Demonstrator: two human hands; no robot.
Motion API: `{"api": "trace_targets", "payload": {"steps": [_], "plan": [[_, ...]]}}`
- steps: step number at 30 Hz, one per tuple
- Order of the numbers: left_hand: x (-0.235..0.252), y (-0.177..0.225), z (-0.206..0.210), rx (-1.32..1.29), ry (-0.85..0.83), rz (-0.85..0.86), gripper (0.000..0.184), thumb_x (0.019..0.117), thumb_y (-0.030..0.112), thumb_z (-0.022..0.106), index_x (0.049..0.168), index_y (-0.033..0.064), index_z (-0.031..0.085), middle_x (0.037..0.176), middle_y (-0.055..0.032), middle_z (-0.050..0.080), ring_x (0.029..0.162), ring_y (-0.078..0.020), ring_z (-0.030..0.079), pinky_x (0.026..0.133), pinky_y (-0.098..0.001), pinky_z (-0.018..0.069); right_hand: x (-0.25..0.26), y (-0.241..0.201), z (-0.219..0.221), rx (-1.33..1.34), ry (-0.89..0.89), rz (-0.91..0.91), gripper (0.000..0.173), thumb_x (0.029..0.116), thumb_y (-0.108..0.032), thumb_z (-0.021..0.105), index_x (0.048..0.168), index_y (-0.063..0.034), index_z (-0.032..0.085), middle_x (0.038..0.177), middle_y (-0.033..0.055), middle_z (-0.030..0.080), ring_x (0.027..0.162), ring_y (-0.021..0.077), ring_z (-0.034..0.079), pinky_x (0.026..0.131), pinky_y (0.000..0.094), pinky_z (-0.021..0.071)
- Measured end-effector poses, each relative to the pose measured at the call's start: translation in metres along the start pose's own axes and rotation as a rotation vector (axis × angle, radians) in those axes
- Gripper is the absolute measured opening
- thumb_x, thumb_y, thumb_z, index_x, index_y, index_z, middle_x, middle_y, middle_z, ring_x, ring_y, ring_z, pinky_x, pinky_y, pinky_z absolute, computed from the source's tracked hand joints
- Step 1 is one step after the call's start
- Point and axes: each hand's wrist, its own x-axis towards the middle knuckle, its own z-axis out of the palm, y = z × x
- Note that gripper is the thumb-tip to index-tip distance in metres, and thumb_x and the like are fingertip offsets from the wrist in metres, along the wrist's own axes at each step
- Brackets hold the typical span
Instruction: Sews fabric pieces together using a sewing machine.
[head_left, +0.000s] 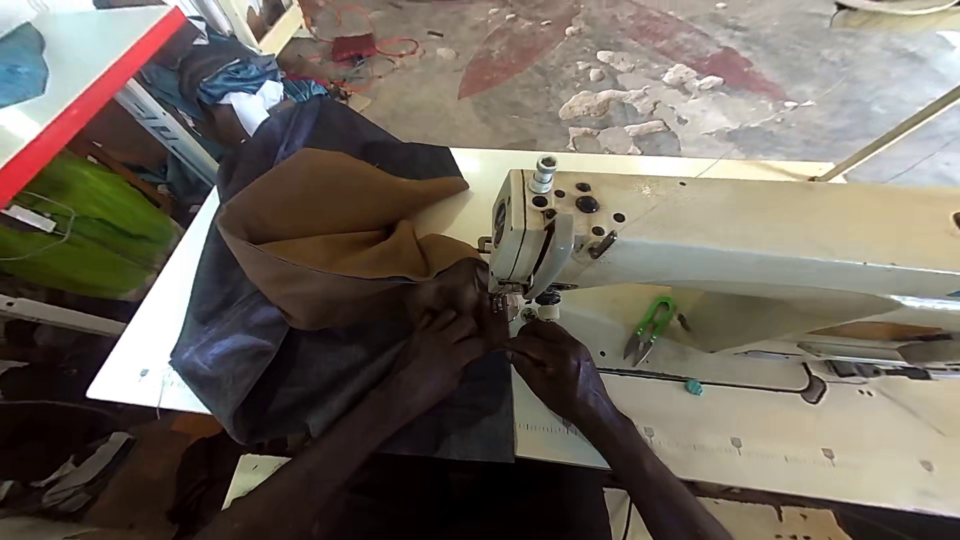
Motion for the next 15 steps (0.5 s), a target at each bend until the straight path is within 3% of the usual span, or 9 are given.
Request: {"api": "trace_targets", "payload": {"steps": [4,8,12,15], "plan": [[-0.002,0.000,0.006,0.018,0.020,0.020,0.024,0.0945,0.010,0.063,0.108,0.0237,0.076,0.107,0.0005,0.067,0.106,-0.0212,0.061,0.091,-0.0425,0.0502,-0.002,0.002,-0.001,-0.039,-0.016,-0.031,0.017,0.0982,-0.029,0.065,0.103,-0.0186,0.079,0.096,-0.0036,0.067,0.091,0.0084,0.064,0.076,0.0257,0.0569],[-0.005,-0.003,0.006,0.057,0.007,0.076,0.031,0.0956,0.009,0.061,0.117,0.0279,0.075,0.110,0.0010,0.066,0.109,-0.0212,0.059,0.094,-0.0428,0.0484,-0.004,0.001,0.001,-0.067,-0.007,-0.046,0.016,0.0980,-0.025,0.065,0.098,-0.0176,0.079,0.094,-0.0035,0.067,0.090,0.0076,0.064,0.076,0.0236,0.0564],[-0.007,-0.011,0.005,0.064,-0.021,0.129,0.032,0.0967,0.008,0.059,0.117,0.0278,0.075,0.139,0.0087,0.062,0.132,-0.0187,0.053,0.106,-0.0449,0.0459,-0.005,-0.002,0.002,-0.103,-0.015,-0.072,0.016,0.0982,-0.026,0.065,0.098,-0.0183,0.080,0.092,-0.0040,0.067,0.089,0.0091,0.063,0.076,0.0253,0.0551],[-0.007,-0.017,0.005,0.039,-0.024,0.166,0.033,0.0972,0.008,0.057,0.117,0.0264,0.075,0.136,0.0118,0.064,0.130,-0.0162,0.054,0.104,-0.0429,0.0454,-0.004,-0.004,0.003,-0.120,-0.014,-0.076,0.018,0.0982,-0.025,0.064,0.098,-0.0180,0.080,0.092,-0.0034,0.067,0.088,0.0102,0.063,0.073,0.0262,0.0551]]}}
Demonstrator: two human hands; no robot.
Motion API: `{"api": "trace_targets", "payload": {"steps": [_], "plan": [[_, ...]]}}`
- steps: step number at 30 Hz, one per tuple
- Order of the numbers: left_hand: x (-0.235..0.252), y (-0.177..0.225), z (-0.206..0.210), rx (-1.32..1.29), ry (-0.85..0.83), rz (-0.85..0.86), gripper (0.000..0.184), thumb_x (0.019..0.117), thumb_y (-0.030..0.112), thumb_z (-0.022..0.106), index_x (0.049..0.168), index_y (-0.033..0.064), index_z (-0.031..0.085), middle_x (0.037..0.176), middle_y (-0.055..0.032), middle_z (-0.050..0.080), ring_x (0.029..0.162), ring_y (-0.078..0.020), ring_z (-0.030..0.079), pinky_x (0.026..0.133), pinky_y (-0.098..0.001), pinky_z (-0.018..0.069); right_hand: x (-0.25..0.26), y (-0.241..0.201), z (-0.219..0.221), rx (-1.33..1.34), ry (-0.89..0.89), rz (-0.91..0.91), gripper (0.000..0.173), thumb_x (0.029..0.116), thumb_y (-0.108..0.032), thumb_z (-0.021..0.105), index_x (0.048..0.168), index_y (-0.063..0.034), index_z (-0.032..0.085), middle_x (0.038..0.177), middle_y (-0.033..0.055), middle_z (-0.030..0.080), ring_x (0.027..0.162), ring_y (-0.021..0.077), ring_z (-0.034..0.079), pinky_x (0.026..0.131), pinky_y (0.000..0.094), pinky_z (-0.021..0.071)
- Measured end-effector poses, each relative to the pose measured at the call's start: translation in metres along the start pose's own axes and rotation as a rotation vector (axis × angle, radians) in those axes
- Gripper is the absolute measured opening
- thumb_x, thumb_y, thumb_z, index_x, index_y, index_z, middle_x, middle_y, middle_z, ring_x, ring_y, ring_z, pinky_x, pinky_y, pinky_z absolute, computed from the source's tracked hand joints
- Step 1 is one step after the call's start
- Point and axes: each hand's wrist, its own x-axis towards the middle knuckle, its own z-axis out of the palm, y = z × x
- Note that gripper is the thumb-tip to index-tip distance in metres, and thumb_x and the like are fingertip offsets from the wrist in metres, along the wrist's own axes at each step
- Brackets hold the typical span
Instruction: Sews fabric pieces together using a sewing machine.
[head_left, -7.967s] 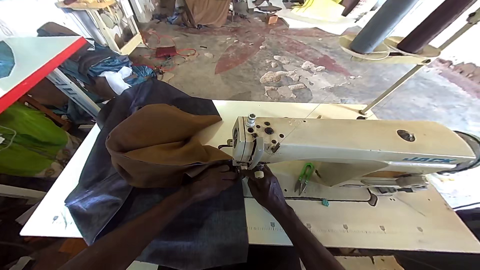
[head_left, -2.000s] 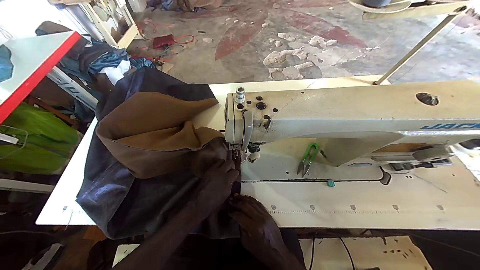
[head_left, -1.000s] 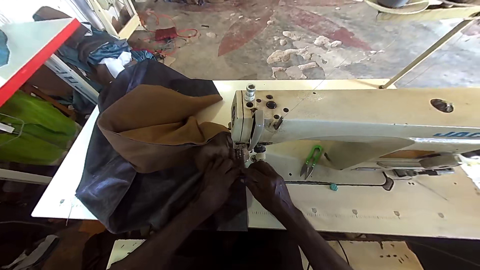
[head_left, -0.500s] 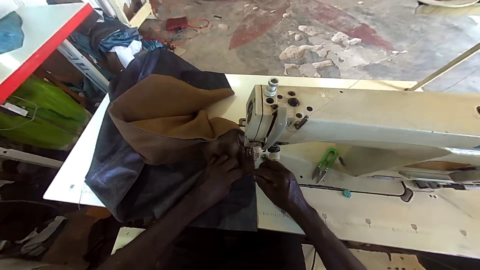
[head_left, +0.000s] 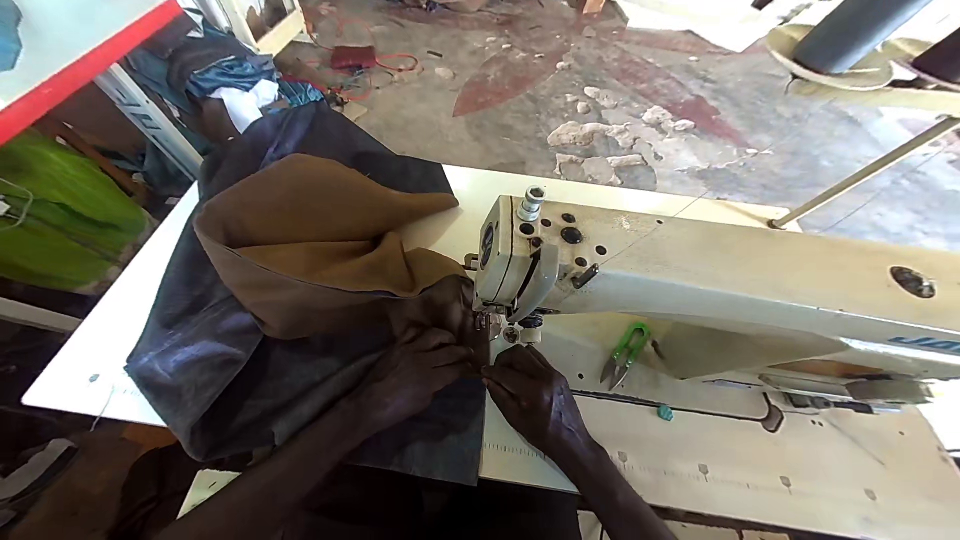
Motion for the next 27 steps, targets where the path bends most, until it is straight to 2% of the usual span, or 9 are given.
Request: {"api": "trace_targets", "payload": {"steps": [6,10,14,16,21,27], "plan": [[0.005,-0.006,0.000,-0.071,-0.011,-0.008,0.030,0.0968,0.009,0.058,0.116,0.0232,0.075,0.132,0.0090,0.066,0.126,-0.0160,0.057,0.105,-0.0404,0.0469,-0.001,-0.002,0.001,-0.041,0.011,-0.017,0.017,0.0971,-0.024,0.064,0.097,-0.0182,0.080,0.090,-0.0031,0.066,0.085,0.0113,0.062,0.071,0.0264,0.0542],[0.012,-0.016,0.003,-0.119,-0.002,-0.002,0.027,0.0984,0.011,0.057,0.116,0.0209,0.076,0.132,0.0068,0.066,0.127,-0.0161,0.057,0.109,-0.0401,0.0462,0.001,-0.006,0.003,-0.121,-0.002,0.008,0.022,0.0972,-0.023,0.059,0.101,-0.0164,0.080,0.091,0.0003,0.065,0.086,0.0162,0.063,0.069,0.0308,0.0551],[0.015,-0.021,0.006,-0.145,0.003,-0.009,0.025,0.1007,0.015,0.056,0.116,0.0202,0.076,0.132,0.0063,0.066,0.127,-0.0152,0.057,0.108,-0.0393,0.0457,0.001,-0.008,0.007,-0.163,-0.003,0.045,0.025,0.0960,-0.021,0.058,0.106,-0.0154,0.079,0.091,0.0018,0.065,0.087,0.0189,0.063,0.068,0.0330,0.0555],[0.017,-0.024,0.007,-0.195,0.004,-0.004,0.025,0.1006,0.014,0.057,0.116,0.0174,0.076,0.132,0.0038,0.066,0.129,-0.0165,0.056,0.112,-0.0379,0.0453,0.002,-0.009,0.008,-0.180,0.002,0.056,0.026,0.0943,-0.018,0.057,0.108,-0.0154,0.079,0.091,0.0027,0.065,0.085,0.0196,0.063,0.066,0.0329,0.0548],[0.024,-0.030,0.004,-0.202,-0.016,-0.022,0.026,0.0987,0.011,0.058,0.118,0.0145,0.075,0.133,0.0004,0.065,0.131,-0.0179,0.055,0.113,-0.0363,0.0449,0.007,-0.011,0.012,-0.259,0.017,0.108,0.031,0.0915,-0.016,0.057,0.113,-0.0152,0.079,0.089,0.0057,0.065,0.080,0.0229,0.063,0.061,0.0354,0.0527],[0.039,-0.040,0.003,-0.160,0.035,-0.027,0.022,0.1005,0.015,0.058,0.113,0.0160,0.076,0.124,0.0012,0.069,0.123,-0.0165,0.059,0.109,-0.0370,0.0468,0.017,-0.014,0.016,-0.332,0.022,0.174,0.032,0.0926,-0.016,0.058,0.118,-0.0136,0.077,0.092,0.0099,0.065,0.080,0.0268,0.064,0.058,0.0379,0.0517]]}}
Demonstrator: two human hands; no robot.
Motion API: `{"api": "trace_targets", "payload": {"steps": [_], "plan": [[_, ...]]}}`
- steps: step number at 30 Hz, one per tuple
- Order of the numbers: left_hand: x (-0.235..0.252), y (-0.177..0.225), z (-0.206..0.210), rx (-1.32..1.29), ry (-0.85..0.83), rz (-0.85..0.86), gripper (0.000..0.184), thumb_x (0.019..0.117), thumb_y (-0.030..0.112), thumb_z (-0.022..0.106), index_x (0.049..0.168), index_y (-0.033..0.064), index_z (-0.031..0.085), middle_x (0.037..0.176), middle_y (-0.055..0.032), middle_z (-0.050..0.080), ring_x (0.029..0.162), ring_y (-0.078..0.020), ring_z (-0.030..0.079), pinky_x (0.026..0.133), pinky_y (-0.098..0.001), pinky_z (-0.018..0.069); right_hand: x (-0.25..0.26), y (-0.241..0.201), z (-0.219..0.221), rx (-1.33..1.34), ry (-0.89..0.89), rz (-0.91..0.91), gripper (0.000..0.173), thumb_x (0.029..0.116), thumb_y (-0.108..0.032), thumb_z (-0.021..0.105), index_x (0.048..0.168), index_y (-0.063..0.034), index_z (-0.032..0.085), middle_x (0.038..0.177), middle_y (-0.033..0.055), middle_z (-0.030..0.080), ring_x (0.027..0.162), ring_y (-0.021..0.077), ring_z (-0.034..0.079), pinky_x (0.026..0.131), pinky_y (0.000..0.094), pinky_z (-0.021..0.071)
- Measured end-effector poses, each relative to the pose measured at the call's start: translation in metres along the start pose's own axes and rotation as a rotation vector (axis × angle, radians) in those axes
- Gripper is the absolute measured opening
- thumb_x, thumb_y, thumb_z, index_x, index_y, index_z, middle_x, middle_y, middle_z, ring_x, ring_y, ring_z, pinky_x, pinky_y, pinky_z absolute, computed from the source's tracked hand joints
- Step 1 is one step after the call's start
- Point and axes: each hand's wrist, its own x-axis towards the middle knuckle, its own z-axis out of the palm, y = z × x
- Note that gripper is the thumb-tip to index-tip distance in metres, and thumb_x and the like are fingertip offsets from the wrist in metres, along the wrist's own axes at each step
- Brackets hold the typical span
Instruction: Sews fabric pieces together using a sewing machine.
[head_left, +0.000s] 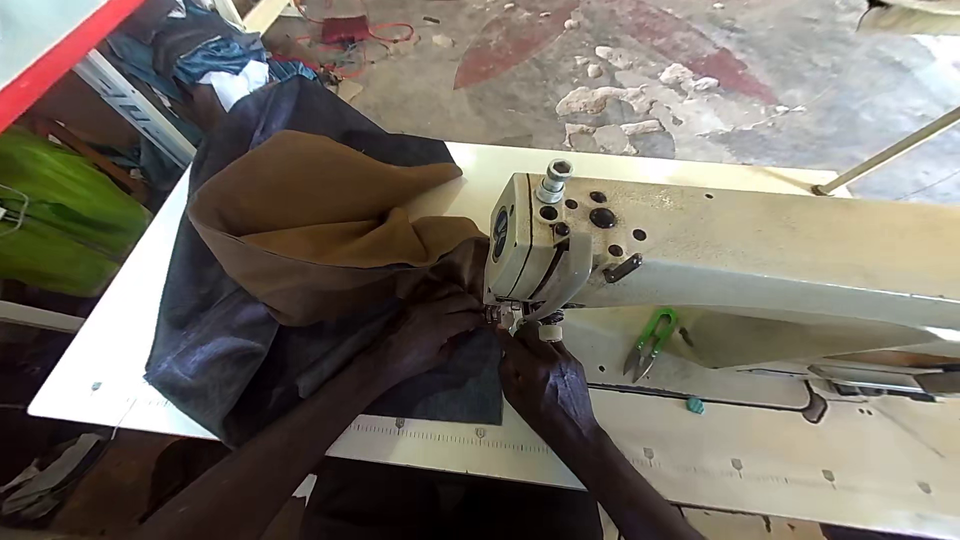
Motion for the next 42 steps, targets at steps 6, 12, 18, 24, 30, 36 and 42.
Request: {"api": "trace_targets", "payload": {"steps": [6,12,18,24,30,36,42], "plan": [[0.007,-0.009,0.000,0.010,0.019,0.034,0.022,0.1001,0.015,0.057,0.112,0.0152,0.076,0.117,0.0010,0.070,0.118,-0.0164,0.060,0.106,-0.0363,0.0466,0.005,-0.007,0.003,-0.052,-0.015,0.053,0.035,0.0915,-0.017,0.059,0.122,-0.0153,0.076,0.092,0.0109,0.066,0.078,0.0280,0.064,0.056,0.0396,0.0511],[-0.004,0.038,-0.004,0.200,-0.060,-0.206,0.038,0.0955,0.019,0.067,0.133,0.0212,0.068,0.146,0.0015,0.058,0.140,-0.0212,0.047,0.116,-0.0461,0.0388,-0.003,-0.002,-0.002,0.062,0.038,0.018,0.033,0.0955,-0.013,0.057,0.122,-0.0103,0.075,0.111,0.0197,0.071,0.098,0.0382,0.071,0.074,0.0553,0.0593],[-0.106,0.098,-0.046,0.033,0.361,-0.497,0.034,0.1072,0.023,0.049,0.136,0.0176,0.066,0.146,0.0008,0.060,0.142,-0.0187,0.049,0.118,-0.0435,0.0410,-0.009,0.005,-0.007,0.291,0.078,-0.165,0.033,0.0965,-0.022,0.054,0.113,-0.0040,0.077,0.119,0.0216,0.069,0.107,0.0377,0.066,0.088,0.0529,0.0536],[-0.227,-0.019,-0.096,0.127,0.214,-0.549,0.037,0.1079,0.025,0.048,0.136,0.0080,0.065,0.146,-0.0077,0.058,0.140,-0.0227,0.050,0.118,-0.0454,0.0405,-0.019,-0.001,-0.002,0.209,0.010,-0.230,0.031,0.0975,-0.037,0.061,0.102,-0.0129,0.080,0.117,0.0130,0.072,0.105,0.0353,0.067,0.082,0.0544,0.0533],[-0.218,-0.089,-0.142,0.217,-0.063,-0.417,0.039,0.1090,0.031,0.044,0.137,0.0140,0.065,0.151,-0.0009,0.054,0.144,-0.0216,0.045,0.118,-0.0503,0.0378,-0.019,-0.001,-0.002,0.237,0.032,-0.204,0.027,0.0953,-0.030,0.058,0.095,-0.0122,0.078,0.117,0.0100,0.072,0.105,0.0326,0.067,0.081,0.0517,0.0534],[-0.208,-0.093,-0.151,0.207,-0.068,-0.387,0.051,0.1044,0.049,0.049,0.140,0.0147,0.062,0.147,-0.0030,0.057,0.142,-0.0229,0.047,0.118,-0.0519,0.0373,-0.021,0.000,-0.001,0.251,0.043,-0.184,0.027,0.0930,-0.034,0.057,0.091,-0.0143,0.076,0.119,0.0065,0.072,0.105,0.0284,0.066,0.081,0.0485,0.0530],[-0.224,-0.056,-0.143,0.142,-0.029,-0.298,0.033,0.1050,0.041,0.053,0.109,0.0160,0.074,0.131,0.0003,0.066,0.133,-0.0196,0.054,0.115,-0.0477,0.0407,-0.022,-0.002,0.000,0.220,-0.020,-0.335,0.035,0.0987,-0.050,0.059,0.109,-0.0221,0.078,0.122,0.0074,0.071,0.113,0.0287,0.065,0.087,0.0504,0.0522]]}}
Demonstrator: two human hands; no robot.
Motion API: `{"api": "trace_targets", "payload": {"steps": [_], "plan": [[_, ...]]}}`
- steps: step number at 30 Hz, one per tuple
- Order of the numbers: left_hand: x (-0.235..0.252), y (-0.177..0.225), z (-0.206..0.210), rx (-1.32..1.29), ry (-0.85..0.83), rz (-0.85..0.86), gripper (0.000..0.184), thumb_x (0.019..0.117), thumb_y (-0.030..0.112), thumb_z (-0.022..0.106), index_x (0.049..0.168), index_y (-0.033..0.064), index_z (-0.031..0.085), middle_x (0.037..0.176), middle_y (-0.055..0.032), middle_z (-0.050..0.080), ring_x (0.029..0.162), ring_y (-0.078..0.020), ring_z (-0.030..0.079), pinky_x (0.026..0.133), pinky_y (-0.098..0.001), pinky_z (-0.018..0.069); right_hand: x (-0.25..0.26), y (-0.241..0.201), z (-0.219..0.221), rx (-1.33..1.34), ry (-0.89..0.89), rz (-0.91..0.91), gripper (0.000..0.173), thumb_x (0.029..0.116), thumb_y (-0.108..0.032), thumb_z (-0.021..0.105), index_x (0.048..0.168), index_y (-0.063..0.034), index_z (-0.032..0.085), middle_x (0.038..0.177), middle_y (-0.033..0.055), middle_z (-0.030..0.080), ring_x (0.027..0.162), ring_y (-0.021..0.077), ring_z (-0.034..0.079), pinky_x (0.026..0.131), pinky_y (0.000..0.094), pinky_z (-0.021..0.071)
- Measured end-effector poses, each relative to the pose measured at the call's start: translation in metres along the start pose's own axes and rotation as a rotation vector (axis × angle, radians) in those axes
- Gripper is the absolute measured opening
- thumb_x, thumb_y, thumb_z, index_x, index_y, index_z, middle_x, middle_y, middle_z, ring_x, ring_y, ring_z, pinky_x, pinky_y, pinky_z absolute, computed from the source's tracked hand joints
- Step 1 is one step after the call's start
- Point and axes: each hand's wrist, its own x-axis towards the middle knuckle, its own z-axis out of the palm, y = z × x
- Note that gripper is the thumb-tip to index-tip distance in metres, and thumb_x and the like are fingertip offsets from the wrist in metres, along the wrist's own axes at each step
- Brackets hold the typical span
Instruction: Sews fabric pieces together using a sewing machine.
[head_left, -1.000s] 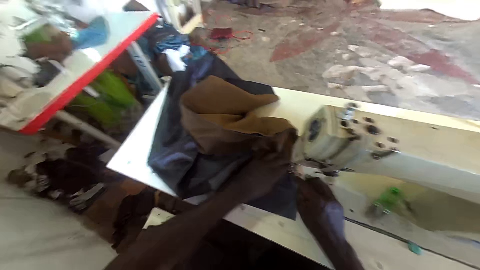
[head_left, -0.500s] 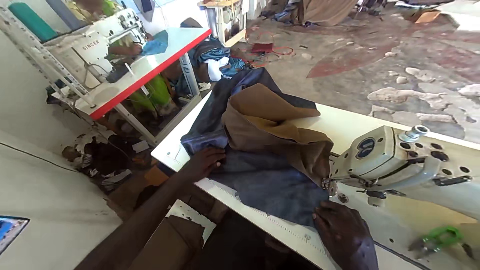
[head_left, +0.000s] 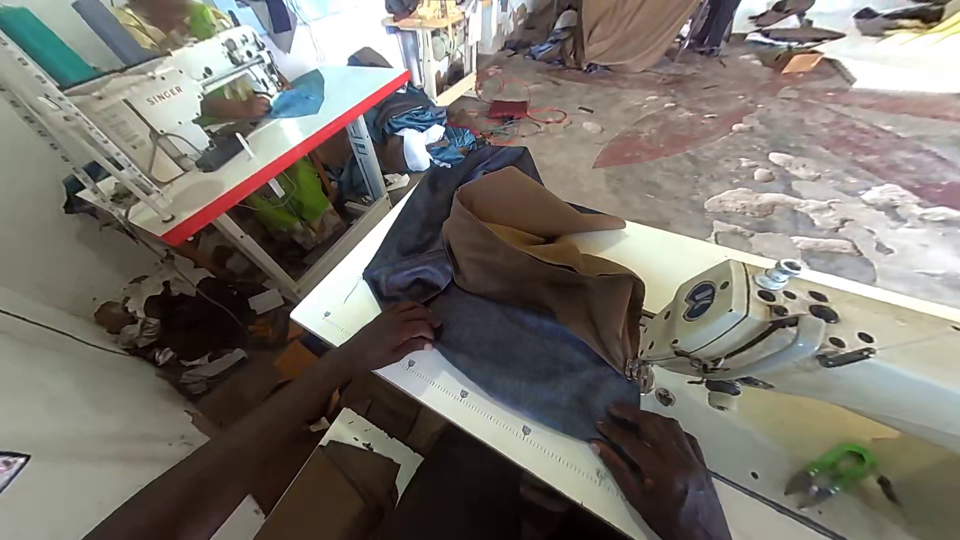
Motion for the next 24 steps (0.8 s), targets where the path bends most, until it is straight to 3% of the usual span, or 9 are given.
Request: {"api": "trace_targets", "payload": {"steps": [3,5,7,10,13,21,24], "plan": [[0.029,0.005,-0.024,-0.072,-0.021,-0.026,0.031,0.1068,0.032,0.052,0.105,0.0090,0.073,0.097,-0.0033,0.072,0.098,-0.0173,0.067,0.098,-0.0446,0.0506,0.003,0.000,-0.001,0.018,-0.004,0.049,0.033,0.1034,-0.040,0.053,0.102,-0.0176,0.077,0.121,0.0053,0.072,0.112,0.0270,0.066,0.089,0.0492,0.0524],[0.057,0.002,-0.040,-0.083,-0.094,0.006,0.036,0.1075,0.033,0.050,0.096,0.0055,0.070,0.079,-0.0057,0.066,0.077,-0.0187,0.065,0.076,-0.0432,0.0549,0.003,0.001,-0.001,0.043,-0.008,0.087,0.039,0.1058,-0.042,0.048,0.101,-0.0143,0.074,0.122,0.0044,0.071,0.112,0.0263,0.066,0.089,0.0485,0.0521],[0.078,-0.005,-0.049,-0.079,-0.229,-0.022,0.043,0.1076,0.039,0.048,0.087,0.0046,0.064,0.068,-0.0065,0.058,0.066,-0.0210,0.060,0.064,-0.0445,0.0512,0.005,0.003,-0.001,0.069,-0.001,0.115,0.042,0.1066,-0.044,0.046,0.100,-0.0135,0.073,0.121,0.0041,0.071,0.111,0.0264,0.066,0.087,0.0486,0.0522],[0.099,-0.010,-0.052,-0.092,-0.401,-0.117,0.051,0.1073,0.042,0.049,0.075,0.0040,0.060,0.063,-0.0069,0.053,0.062,-0.0216,0.056,0.061,-0.0441,0.0469,0.006,0.002,-0.001,0.090,-0.002,0.155,0.041,0.1071,-0.042,0.044,0.098,-0.0123,0.072,0.120,0.0047,0.071,0.109,0.0265,0.065,0.086,0.0485,0.0523],[0.106,-0.013,-0.047,-0.066,-0.480,-0.124,0.056,0.1071,0.047,0.046,0.073,0.0047,0.061,0.064,-0.0068,0.054,0.064,-0.0219,0.057,0.063,-0.0452,0.0478,0.006,0.002,-0.001,0.100,-0.006,0.175,0.040,0.1071,-0.040,0.044,0.097,-0.0132,0.071,0.120,0.0031,0.070,0.109,0.0253,0.065,0.087,0.0474,0.0519],[0.097,-0.011,-0.047,-0.073,-0.471,-0.093,0.056,0.1073,0.049,0.043,0.073,0.0075,0.060,0.061,-0.0042,0.051,0.061,-0.0200,0.055,0.060,-0.0432,0.0457,0.005,0.003,-0.004,0.117,-0.010,0.166,0.040,0.1071,-0.040,0.045,0.094,-0.0132,0.071,0.120,0.0054,0.070,0.109,0.0259,0.064,0.087,0.0470,0.0506],[0.085,-0.008,-0.045,-0.002,-0.493,-0.018,0.053,0.1060,0.049,0.047,0.079,0.0081,0.067,0.068,-0.0057,0.060,0.070,-0.0217,0.062,0.069,-0.0475,0.0517,0.004,-0.002,-0.006,0.108,-0.016,0.111,0.040,0.1054,-0.045,0.048,0.096,-0.0148,0.072,0.122,0.0059,0.070,0.114,0.0260,0.064,0.089,0.0485,0.0521]]}}
